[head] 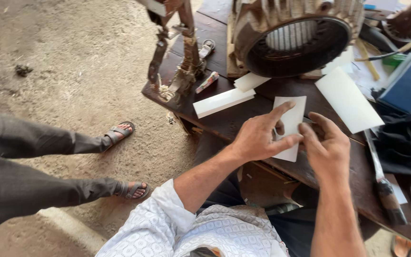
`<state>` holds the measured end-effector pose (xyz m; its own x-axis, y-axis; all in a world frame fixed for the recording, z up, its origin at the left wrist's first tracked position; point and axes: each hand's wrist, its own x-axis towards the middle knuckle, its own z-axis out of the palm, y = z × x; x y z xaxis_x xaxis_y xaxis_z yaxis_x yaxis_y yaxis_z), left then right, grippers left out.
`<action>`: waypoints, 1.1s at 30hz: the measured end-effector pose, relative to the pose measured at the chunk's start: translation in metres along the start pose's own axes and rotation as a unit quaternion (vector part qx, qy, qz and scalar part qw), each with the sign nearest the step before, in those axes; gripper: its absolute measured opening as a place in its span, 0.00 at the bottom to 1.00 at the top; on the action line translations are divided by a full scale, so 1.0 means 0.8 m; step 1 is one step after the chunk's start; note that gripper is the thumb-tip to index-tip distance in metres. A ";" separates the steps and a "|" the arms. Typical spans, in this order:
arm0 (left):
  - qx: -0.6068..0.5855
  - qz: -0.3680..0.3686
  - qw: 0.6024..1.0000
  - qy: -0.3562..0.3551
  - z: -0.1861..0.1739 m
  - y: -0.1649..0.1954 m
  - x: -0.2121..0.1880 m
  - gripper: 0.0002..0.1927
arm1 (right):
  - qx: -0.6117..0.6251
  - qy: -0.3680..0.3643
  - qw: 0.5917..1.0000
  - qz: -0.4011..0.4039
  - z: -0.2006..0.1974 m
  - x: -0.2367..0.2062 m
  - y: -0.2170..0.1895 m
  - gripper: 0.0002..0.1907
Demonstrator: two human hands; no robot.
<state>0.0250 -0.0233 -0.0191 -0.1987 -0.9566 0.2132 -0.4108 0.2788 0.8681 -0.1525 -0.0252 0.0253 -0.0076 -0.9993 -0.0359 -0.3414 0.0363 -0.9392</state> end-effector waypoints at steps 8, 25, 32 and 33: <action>0.157 0.123 0.980 0.003 0.011 -0.006 -0.010 0.13 | -0.041 0.008 0.999 -0.034 -0.026 0.019 0.043 0.23; 0.254 0.125 0.951 -0.123 0.017 -0.026 0.004 0.24 | -0.228 0.062 0.946 -0.222 0.012 0.020 0.065 0.11; 0.107 0.004 0.992 -0.062 -0.009 -0.040 0.020 0.19 | -0.344 0.096 0.905 -0.231 0.030 0.016 0.061 0.12; 0.138 0.041 0.987 -0.067 -0.007 -0.040 0.022 0.23 | -0.350 0.094 0.901 -0.237 0.029 0.018 0.062 0.12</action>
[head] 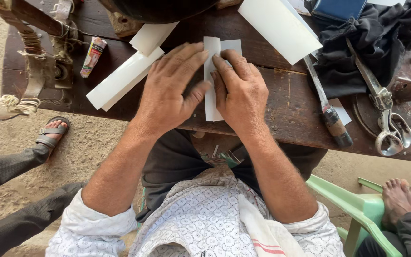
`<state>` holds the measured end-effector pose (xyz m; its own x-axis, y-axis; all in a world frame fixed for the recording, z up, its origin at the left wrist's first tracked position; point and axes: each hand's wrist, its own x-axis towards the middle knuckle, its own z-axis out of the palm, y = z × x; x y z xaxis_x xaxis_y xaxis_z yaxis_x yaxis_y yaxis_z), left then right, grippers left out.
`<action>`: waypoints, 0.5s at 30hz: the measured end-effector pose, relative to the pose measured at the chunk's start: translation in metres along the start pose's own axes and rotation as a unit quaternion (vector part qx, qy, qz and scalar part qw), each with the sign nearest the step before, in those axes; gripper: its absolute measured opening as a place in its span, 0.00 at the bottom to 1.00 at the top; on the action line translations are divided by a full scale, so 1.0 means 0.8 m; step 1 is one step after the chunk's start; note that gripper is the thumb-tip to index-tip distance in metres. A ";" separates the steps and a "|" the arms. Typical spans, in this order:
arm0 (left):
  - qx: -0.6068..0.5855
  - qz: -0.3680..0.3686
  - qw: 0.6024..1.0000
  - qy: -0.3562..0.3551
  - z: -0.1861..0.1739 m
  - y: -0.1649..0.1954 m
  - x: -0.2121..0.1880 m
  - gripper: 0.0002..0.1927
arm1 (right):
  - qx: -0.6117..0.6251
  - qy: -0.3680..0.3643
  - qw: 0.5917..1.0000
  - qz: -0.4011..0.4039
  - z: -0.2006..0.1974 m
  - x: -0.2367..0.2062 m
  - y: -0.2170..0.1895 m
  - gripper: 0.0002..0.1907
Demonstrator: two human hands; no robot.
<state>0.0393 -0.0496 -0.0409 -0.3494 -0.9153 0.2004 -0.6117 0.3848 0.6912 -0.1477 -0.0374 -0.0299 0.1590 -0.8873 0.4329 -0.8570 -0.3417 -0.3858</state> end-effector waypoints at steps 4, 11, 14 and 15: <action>0.091 0.070 0.993 -0.015 0.008 -0.001 0.010 0.33 | -0.028 -0.011 0.999 -0.019 0.002 0.001 0.006 0.13; 0.094 0.059 0.994 -0.024 0.012 -0.007 0.011 0.32 | -0.091 -0.079 0.992 -0.047 0.001 0.017 0.015 0.18; 0.095 0.052 0.994 -0.020 0.012 -0.007 0.012 0.33 | -0.106 -0.081 0.989 -0.061 0.002 0.022 0.016 0.18; 0.094 0.051 0.994 -0.020 0.012 -0.008 0.012 0.33 | -0.109 -0.079 0.989 -0.063 0.002 0.022 0.015 0.19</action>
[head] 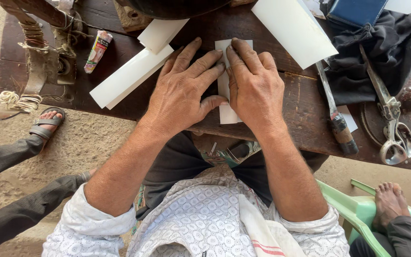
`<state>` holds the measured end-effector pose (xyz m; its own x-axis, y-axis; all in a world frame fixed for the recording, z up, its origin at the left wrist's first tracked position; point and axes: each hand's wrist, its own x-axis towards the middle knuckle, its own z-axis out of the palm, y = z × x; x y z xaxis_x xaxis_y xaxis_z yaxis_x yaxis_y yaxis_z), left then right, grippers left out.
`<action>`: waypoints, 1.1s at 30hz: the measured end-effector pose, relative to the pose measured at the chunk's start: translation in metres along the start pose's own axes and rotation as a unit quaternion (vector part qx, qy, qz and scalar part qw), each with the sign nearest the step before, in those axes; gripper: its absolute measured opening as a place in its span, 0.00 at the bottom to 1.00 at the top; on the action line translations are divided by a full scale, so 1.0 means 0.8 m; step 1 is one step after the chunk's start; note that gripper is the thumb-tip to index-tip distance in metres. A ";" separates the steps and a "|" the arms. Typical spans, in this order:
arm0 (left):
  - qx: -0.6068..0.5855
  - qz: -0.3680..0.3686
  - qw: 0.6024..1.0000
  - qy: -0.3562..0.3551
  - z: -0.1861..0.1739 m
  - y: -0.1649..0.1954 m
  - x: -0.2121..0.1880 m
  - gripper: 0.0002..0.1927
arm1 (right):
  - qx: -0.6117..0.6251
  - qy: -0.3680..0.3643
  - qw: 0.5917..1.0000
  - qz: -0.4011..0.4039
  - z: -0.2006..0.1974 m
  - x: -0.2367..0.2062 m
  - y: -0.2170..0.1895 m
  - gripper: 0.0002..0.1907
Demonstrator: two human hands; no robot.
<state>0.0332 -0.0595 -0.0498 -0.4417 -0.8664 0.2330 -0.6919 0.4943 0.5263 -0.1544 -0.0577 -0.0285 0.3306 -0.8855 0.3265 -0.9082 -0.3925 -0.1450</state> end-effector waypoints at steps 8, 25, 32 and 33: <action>-0.014 -0.004 1.000 -0.004 0.002 -0.005 0.000 0.34 | -0.015 -0.007 1.000 0.001 0.006 -0.004 0.000 0.22; -0.021 0.018 1.000 0.011 0.003 -0.010 -0.012 0.34 | -0.022 0.004 0.999 -0.037 0.012 -0.016 0.005 0.20; -0.025 0.044 0.998 0.029 0.008 -0.015 -0.017 0.35 | -0.040 0.017 0.998 -0.035 0.020 -0.021 0.003 0.21; -0.026 0.045 0.998 0.030 0.007 -0.016 -0.018 0.34 | -0.057 0.027 0.997 -0.045 0.020 -0.022 0.004 0.22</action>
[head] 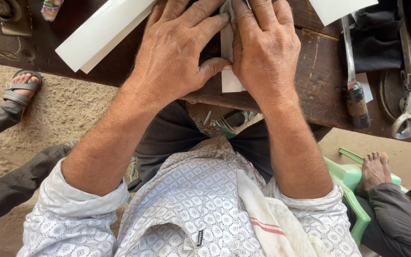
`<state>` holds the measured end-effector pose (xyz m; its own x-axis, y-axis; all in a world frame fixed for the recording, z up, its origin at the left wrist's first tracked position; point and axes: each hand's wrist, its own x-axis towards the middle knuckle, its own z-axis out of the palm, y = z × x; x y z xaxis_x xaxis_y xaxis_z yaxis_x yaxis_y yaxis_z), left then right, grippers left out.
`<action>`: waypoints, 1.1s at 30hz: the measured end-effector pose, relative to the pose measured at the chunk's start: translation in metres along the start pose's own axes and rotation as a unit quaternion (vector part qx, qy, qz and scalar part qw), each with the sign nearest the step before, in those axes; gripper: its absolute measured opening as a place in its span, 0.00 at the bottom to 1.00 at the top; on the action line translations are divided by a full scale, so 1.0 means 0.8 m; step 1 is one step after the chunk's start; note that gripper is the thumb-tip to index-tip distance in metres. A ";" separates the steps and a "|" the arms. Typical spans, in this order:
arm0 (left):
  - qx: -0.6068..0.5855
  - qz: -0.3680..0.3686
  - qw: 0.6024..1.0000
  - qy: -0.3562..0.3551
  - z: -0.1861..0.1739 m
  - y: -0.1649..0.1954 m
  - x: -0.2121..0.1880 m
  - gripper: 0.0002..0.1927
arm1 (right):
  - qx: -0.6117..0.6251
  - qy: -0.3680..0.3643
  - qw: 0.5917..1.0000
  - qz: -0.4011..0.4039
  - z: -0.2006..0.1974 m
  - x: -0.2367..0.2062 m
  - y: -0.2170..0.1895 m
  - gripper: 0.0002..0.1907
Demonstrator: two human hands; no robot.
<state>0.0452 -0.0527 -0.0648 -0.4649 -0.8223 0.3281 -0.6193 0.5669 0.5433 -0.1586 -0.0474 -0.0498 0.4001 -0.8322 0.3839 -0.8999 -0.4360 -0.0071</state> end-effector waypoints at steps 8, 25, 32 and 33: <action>-0.002 0.003 1.000 -0.001 0.001 -0.001 -0.001 0.34 | 0.032 -0.018 0.999 0.004 0.012 -0.006 0.005 0.20; 0.096 0.018 0.995 -0.025 -0.015 0.017 0.017 0.29 | 0.081 -0.011 0.996 -0.025 -0.009 0.014 0.014 0.14; 0.090 0.019 0.995 -0.027 -0.020 0.020 0.019 0.30 | 0.176 -0.026 0.984 -0.031 -0.038 -0.013 0.007 0.06; 0.090 0.019 0.995 -0.026 -0.019 0.019 0.018 0.31 | 0.181 -0.039 0.982 -0.024 -0.042 -0.021 0.005 0.07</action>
<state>0.0384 -0.0567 -0.0400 -0.5186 -0.7996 0.3030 -0.7019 0.6004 0.3831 -0.1749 -0.0235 -0.0256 0.4647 -0.8257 0.3198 -0.7649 -0.5563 -0.3248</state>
